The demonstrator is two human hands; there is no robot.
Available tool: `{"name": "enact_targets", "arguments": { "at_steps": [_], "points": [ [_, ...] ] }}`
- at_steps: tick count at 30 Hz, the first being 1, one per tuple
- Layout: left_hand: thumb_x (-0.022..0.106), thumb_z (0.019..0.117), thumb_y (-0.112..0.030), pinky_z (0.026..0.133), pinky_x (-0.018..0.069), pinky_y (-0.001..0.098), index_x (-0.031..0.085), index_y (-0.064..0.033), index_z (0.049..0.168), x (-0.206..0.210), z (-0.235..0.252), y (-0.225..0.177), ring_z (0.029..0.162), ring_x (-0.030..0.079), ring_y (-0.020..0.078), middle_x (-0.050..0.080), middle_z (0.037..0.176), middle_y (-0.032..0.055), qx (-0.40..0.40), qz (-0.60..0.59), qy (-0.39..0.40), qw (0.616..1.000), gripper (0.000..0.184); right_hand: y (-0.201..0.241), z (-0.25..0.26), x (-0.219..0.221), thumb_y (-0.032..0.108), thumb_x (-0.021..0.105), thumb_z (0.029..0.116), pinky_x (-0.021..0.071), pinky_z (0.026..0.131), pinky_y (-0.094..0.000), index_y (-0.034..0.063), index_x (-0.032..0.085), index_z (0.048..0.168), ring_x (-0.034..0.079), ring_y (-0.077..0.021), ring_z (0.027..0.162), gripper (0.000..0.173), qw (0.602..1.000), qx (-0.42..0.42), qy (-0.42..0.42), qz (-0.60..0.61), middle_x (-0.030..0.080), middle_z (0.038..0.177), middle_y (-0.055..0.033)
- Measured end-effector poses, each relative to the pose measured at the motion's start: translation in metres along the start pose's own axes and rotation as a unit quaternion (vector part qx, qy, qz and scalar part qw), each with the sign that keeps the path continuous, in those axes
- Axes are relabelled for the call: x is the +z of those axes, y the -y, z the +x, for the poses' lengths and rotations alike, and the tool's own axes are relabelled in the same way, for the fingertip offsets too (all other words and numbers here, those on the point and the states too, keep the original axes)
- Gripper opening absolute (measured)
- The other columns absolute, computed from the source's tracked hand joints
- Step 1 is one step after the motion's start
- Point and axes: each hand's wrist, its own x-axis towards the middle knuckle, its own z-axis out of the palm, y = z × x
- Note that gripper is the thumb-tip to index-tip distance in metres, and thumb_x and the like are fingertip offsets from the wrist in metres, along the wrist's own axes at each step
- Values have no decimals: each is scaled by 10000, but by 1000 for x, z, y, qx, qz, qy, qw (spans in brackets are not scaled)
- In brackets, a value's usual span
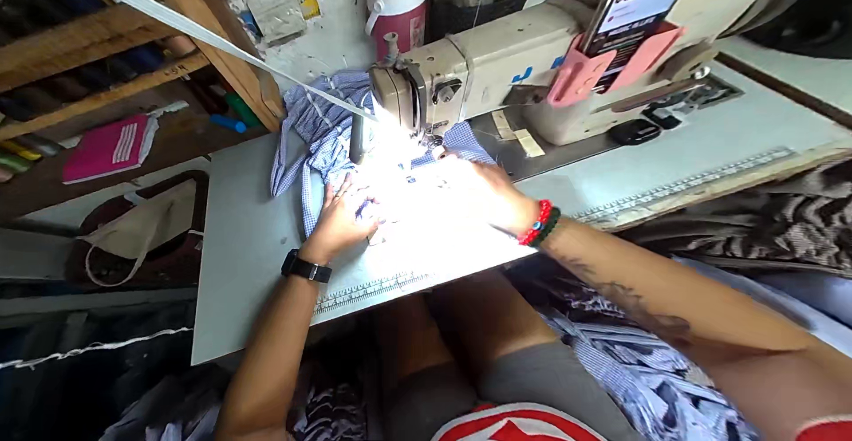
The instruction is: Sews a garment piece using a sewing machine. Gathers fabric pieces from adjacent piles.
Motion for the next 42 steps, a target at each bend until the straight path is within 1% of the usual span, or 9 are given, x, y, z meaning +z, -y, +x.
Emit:
{"name": "enact_targets", "arguments": {
  "at_steps": [5,10,14,18,21,26,33,37,42],
  "points": [
    [638,934,-376,1200,63,722,700,-128,1140,-10,22,9,1548,267,278,467,1580,9,-3,9,23,1000,328,-43,48,-1,135,570,1038,521,837,-665,330,598,1432,601,-511,1166,440,994,59,73,-58,526,1420,-280],
    [740,888,-315,1198,83,702,683,-101,1095,-19,62,48,1483,375,271,604,1415,76,16,-68,26,997,303,-57,82,-5,215,638,985,500,862,-667,198,618,1391,614,-487,1149,407,993,-41,84,-76,634,1251,-268],
    [771,911,-264,959,501,541,701,20,1033,-36,96,18,1024,670,291,707,1062,185,-122,-23,-14,992,317,-57,100,-6,247,527,1054,451,981,-680,36,656,1291,595,-465,1225,343,997,-33,43,-51,656,1251,-269],
    [726,913,-354,1087,391,604,617,73,1289,-14,122,-35,1277,563,429,620,1296,308,-221,132,-69,964,579,-54,95,-11,451,516,1049,451,1036,-643,45,669,1267,598,-398,1262,485,995,-13,-94,-25,665,1273,-225],
    [763,894,-256,1165,354,505,511,73,1410,4,132,-21,1376,491,365,549,1418,281,-218,47,-98,970,662,-45,69,-23,588,500,1010,529,768,-654,36,663,1114,688,-448,968,585,993,-68,-29,-93,695,984,-228],
    [704,951,-207,1191,326,468,465,84,1450,1,137,-19,1412,467,356,515,1466,280,-230,43,-91,968,625,-28,65,-5,86,712,911,439,1004,-622,-54,607,1292,546,-487,1274,419,979,-140,99,-111,598,1314,-306],
    [644,990,-236,1148,362,528,529,73,1395,-11,134,-13,1353,515,394,568,1397,288,-229,61,-74,969,522,-30,91,1,67,647,906,495,779,-637,-61,695,925,676,-447,932,138,971,-223,87,-32,685,907,-252],
    [695,942,-281,900,513,669,684,-4,1170,-18,67,58,1019,679,434,702,1092,252,-174,55,-125,975,359,-31,49,-25,180,633,988,554,799,-606,40,593,1273,687,-414,964,320,983,-77,139,-89,673,1068,-213],
    [801,775,-193,832,574,566,731,-30,1071,-14,-120,-20,956,719,322,737,1047,150,-75,55,-51,994,345,20,-4,-7,397,629,975,574,699,-457,71,731,1017,695,-241,793,345,954,-296,40,5,691,839,-81]
  ]
}}
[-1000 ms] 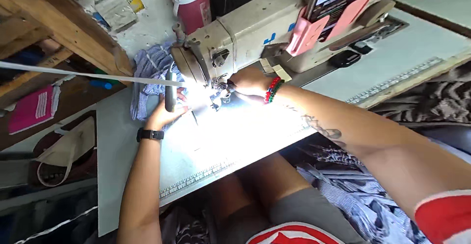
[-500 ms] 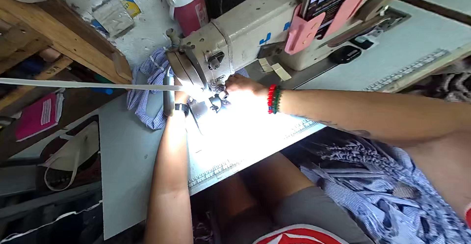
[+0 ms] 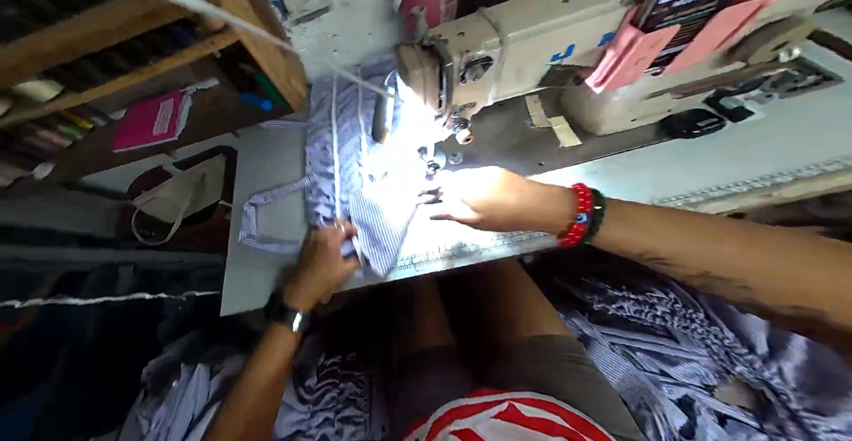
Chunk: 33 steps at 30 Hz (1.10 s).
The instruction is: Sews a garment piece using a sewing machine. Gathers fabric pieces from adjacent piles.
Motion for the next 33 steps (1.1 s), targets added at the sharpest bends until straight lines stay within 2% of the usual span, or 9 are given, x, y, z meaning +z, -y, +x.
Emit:
{"name": "enact_targets", "arguments": {
  "at_steps": [4,7,10,11,13,17,21,27,33],
  "points": [
    [782,873,-378,811,575,256,688,-123,1059,17,-147,-59,917,665,92,691,978,31,20,-143,-157,977,328,85,92,25,269,578,1028,531,747,-500,30,685,900,677,-283,824,292,987,-119,60,88,668,826,-114],
    [703,944,-293,752,521,114,615,-145,1134,28,-227,-90,858,597,-39,611,1022,-20,-86,-149,-301,938,257,131,163,67,81,556,1016,548,883,-605,5,684,1194,655,-418,1120,232,987,-106,92,78,621,1316,-218],
    [664,961,-199,663,600,354,493,40,1418,16,-296,-106,766,687,170,655,1190,203,-389,-92,-199,895,543,136,200,108,37,578,983,488,926,-712,179,525,1515,536,-545,1269,553,993,9,113,43,340,1632,-231],
    [660,985,-229,812,596,516,504,45,1437,13,-319,-104,898,724,296,681,1196,244,-471,-111,-116,867,550,134,202,117,76,580,994,490,913,-721,147,513,1514,540,-569,1242,529,991,49,118,35,382,1566,-307],
    [631,998,-231,778,586,478,679,26,1212,20,-366,-92,800,710,233,734,929,160,-526,-145,-75,835,338,138,201,120,108,525,1028,536,842,-675,0,524,1415,623,-539,1116,402,986,83,142,19,481,1404,-359],
    [635,986,-143,736,597,494,667,105,1159,-36,-438,-104,755,711,270,717,905,228,-560,9,-210,802,304,172,204,101,233,491,1084,518,889,-536,-34,637,1200,665,-345,988,325,960,-25,140,242,675,1070,-225],
    [638,990,-344,779,552,657,738,16,1031,-104,-495,-143,847,719,396,733,921,229,-618,113,-58,776,376,237,189,85,138,575,1040,562,811,-296,74,699,1213,670,-110,891,222,904,-168,157,360,701,1079,-75],
    [626,1004,-179,845,562,565,673,82,1184,-24,-464,-185,898,704,365,716,1051,251,-662,-196,195,696,321,240,112,195,60,635,972,512,982,-541,30,751,1076,665,-343,1079,159,908,-228,268,226,694,1140,-187],
    [668,979,-429,983,512,583,541,-15,1437,103,-442,-177,1140,659,402,623,1332,265,-531,-275,413,687,630,168,15,268,0,624,952,475,990,-685,80,654,1361,561,-468,1283,418,913,-21,403,56,539,1480,-216]
  ]
}}
